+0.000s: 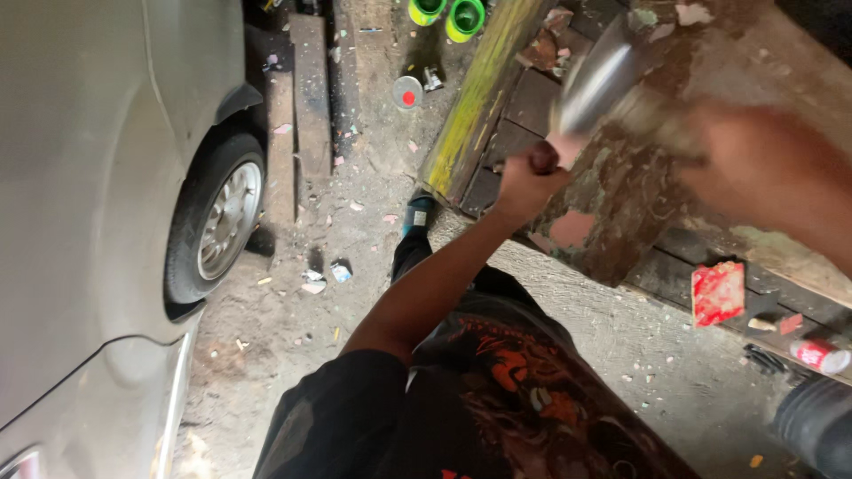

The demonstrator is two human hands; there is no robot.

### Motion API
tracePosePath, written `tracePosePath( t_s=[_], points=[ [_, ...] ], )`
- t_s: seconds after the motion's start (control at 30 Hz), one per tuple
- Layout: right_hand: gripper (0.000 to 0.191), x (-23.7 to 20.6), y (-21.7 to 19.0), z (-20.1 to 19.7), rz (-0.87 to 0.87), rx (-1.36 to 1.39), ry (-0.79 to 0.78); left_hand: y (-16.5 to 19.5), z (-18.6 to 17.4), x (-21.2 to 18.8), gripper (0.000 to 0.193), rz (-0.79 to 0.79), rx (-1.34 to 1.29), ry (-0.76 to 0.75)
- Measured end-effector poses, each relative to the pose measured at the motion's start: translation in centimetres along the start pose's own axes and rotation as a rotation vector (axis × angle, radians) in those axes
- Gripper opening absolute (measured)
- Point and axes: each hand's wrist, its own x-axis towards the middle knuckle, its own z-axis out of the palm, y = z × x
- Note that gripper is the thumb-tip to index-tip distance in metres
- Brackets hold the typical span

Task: The person uses a hammer and a metal punch to shape a large, curved metal piece resting on a wooden workbench. They repeatedly strike the punch along the edge of the metal, moving the punch to different spots to continue the shaping process.

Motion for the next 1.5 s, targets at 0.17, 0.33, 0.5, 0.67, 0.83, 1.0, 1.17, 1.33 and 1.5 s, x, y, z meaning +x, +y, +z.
tracePosePath(
  t_s=[0.17,0.33,0.5,0.67,0.83,1.0,1.17,1.33,1.5],
  points=[
    [0.050,0.4,0.5,0.2,0.083,0.147,-0.008,-2.5,0.7,-2.7,0.049,-0.043,0.131,-0.047],
    [0.031,-2.1,4.3,2.0,0.065,0.843,0.245,-2.3,0.0,-1.6,0.042,-0.025,-0.042,0.083],
    [0.034,-2.9,5.4,2.8,-0.014,0.958,0.267,-0.3,-1.7,-0.3,0.042,-0.135,-0.285,0.154],
    [0.021,-2.6,4.8,2.3,0.156,0.682,0.107,0.8,-2.2,-0.5,0.023,-0.203,-0.307,0.200],
    [0.029,-1.9,4.9,3.2,0.076,0.900,0.167,0.3,-3.2,-0.9,0.021,-0.204,-0.490,0.176],
    [0.028,-1.7,5.2,3.5,0.076,0.926,0.148,-0.9,-4.3,-1.8,0.023,-0.121,-0.612,0.174],
    [0.024,-1.5,4.5,2.8,0.123,0.830,0.127,-1.0,-4.1,-1.9,0.019,-0.134,-0.588,0.057],
    [0.024,-0.9,3.2,1.7,0.070,0.884,0.165,0.4,-3.2,-2.0,0.021,-0.099,-0.406,0.004],
    [0.030,-0.7,-0.9,-1.8,0.002,0.765,0.294,0.1,-2.8,-2.3,0.023,-0.035,-0.250,-0.008]
  ],
)
